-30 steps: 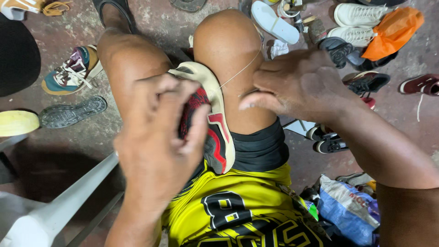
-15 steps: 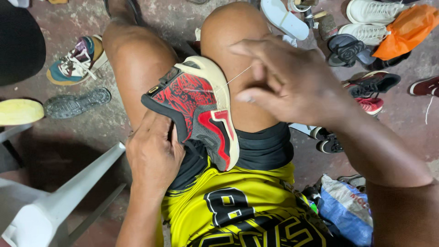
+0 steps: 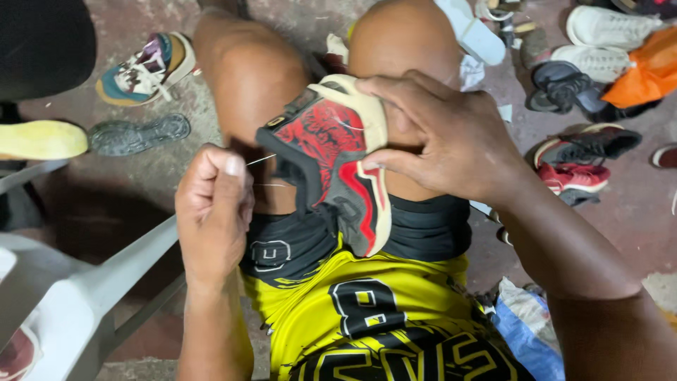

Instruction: The person is stitching the sole of a red and black sneaker by hand using a thread and a stitching awl, pulling the thread tight after each stitch.

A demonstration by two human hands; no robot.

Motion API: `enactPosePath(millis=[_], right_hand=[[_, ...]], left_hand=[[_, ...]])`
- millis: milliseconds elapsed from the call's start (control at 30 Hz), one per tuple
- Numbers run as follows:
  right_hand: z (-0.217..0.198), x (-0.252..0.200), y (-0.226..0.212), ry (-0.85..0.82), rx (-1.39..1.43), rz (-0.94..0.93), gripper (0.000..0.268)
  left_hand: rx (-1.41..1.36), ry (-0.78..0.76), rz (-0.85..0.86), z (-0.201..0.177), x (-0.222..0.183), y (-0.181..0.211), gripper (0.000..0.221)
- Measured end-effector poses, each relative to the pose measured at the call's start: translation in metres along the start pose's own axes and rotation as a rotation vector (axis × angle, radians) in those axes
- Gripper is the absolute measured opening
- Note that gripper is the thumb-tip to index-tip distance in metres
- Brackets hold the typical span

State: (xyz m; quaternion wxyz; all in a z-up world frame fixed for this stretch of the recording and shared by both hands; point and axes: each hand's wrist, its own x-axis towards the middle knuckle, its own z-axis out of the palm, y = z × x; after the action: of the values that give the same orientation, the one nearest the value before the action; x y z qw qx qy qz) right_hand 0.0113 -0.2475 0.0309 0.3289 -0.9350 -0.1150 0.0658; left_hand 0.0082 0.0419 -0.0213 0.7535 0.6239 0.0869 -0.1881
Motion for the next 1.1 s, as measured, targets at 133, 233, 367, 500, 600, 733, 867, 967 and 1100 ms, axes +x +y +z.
enactPosePath(millis=[133, 233, 367, 500, 600, 733, 867, 967, 1100], right_hand=[[-0.002, 0.003, -0.001, 0.066, 0.002, -0.1, 0.077], [0.001, 0.0, 0.0, 0.023, 0.014, -0.02, 0.077], [0.004, 0.001, 0.0, 0.048, -0.061, -0.063, 0.076], [0.002, 0.004, -0.001, 0.024, -0.026, -0.017, 0.077], [0.002, -0.002, -0.001, 0.041, 0.017, 0.0, 0.074], [0.003, -0.015, 0.009, 0.051, 0.235, 0.023, 0.042], [0.004, -0.034, 0.009, 0.105, 0.242, 0.21, 0.019], [-0.001, -0.05, 0.006, 0.145, 0.151, 0.074, 0.037], [0.008, -0.055, 0.006, 0.088, 0.185, 0.139, 0.044]], left_hand=[[0.5, 0.096, 0.215, -0.01, -0.003, 0.004, 0.048], [0.713, 0.189, 0.322, -0.021, -0.008, 0.002, 0.048], [0.88, 0.337, 0.455, -0.049, -0.005, -0.027, 0.053], [0.869, 0.499, 0.444, -0.113, 0.007, -0.045, 0.04], [0.745, 0.436, 0.43, -0.112, 0.011, -0.046, 0.025], [0.612, 0.291, 0.377, -0.051, -0.01, -0.009, 0.012], [0.403, 0.042, 0.126, 0.027, -0.023, 0.023, 0.017], [0.584, 0.015, 0.066, 0.053, -0.009, 0.028, 0.021], [0.387, -0.057, -0.026, 0.06, -0.003, 0.022, 0.015]])
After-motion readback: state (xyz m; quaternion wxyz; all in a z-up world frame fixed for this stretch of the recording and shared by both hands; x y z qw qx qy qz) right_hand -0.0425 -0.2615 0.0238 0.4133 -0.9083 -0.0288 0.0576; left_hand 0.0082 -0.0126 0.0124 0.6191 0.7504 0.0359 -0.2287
